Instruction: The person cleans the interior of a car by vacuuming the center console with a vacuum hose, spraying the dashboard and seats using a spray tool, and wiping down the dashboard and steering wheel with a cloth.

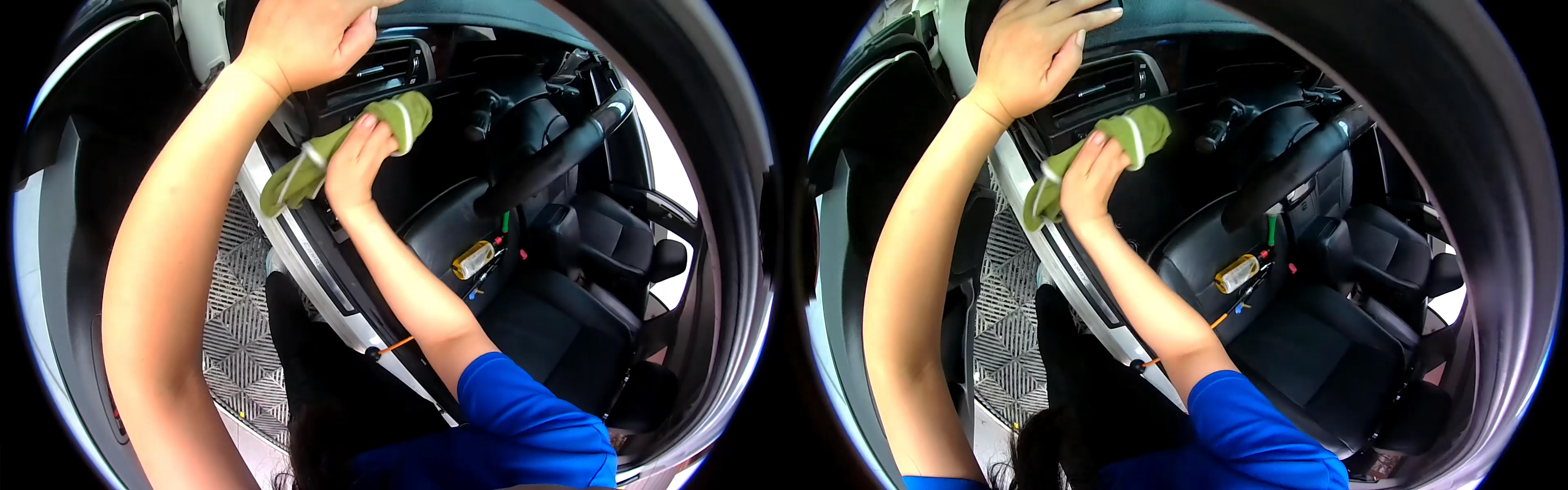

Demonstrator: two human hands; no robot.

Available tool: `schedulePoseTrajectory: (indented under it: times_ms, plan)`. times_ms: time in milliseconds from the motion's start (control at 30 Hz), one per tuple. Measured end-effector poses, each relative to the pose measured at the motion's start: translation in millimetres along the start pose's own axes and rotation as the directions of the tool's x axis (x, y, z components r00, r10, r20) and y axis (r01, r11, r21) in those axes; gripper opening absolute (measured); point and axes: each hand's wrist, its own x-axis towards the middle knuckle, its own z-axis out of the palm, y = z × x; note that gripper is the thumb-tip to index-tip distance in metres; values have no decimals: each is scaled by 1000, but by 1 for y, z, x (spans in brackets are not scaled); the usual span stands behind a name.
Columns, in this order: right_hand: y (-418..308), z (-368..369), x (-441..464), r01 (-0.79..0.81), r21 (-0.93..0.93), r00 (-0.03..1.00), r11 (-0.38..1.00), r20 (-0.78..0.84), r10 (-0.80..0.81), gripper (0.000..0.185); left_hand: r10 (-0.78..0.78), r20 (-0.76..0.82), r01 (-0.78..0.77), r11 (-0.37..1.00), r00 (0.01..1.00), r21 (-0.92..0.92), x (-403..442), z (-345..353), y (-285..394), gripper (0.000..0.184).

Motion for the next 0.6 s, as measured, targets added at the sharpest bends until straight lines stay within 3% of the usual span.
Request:
schedulePoseTrajectory:
  times_ms: [33, 100, 133, 200, 233, 300, 367, 433, 500, 600]
  plan:
    - [1, 8, 6, 238, -4, 946, 971, -226, -233, 30, -5, 8, 5, 1000, 1000, -8, -2, 0, 1, 26]
    - [6, 18, 10, 281, -163, 870, 946, -373, -323, 30, -11, -1, 11, 1000, 1000, -7, 0, -2, 1, 26]
    - [3, 24, 8, 287, -165, 869, 944, -370, -329, 30, -53, 63, 53, 999, 997, -4, 2, -8, 6, 26]
    - [-8, 33, 1, 231, 43, 863, 972, -471, -184, 27, -46, 58, 46, 999, 997, 11, 3, -8, 3, 26]
    - [-13, 31, -7, 233, 36, 862, 972, -471, -189, 27, -38, 62, 37, 999, 997, 14, 3, -7, 4, 26]
    - [-20, 24, -29, 13, 93, 978, 996, -207, 6, 24, -49, 40, 49, 999, 998, 3, 0, 0, 1, 26]
    - [-29, 20, -55, 304, 0, 933, 953, -204, -297, 18, -58, 31, 58, 998, 998, -8, 0, 2, 2, 26]
    - [-15, 5, -51, 232, 47, 968, 972, -108, -226, 19, -61, 45, 62, 998, 997, -18, 0, -1, 2, 27]
    - [1, -4, -25, 20, 138, 984, 990, -175, 5, 17, -31, 32, 32, 999, 999, -4, -2, 0, -1, 27]
    - [-15, -6, -23, 276, 74, 952, 958, -157, -262, 13, -49, 91, 49, 999, 995, 2, 0, -9, 3, 28]
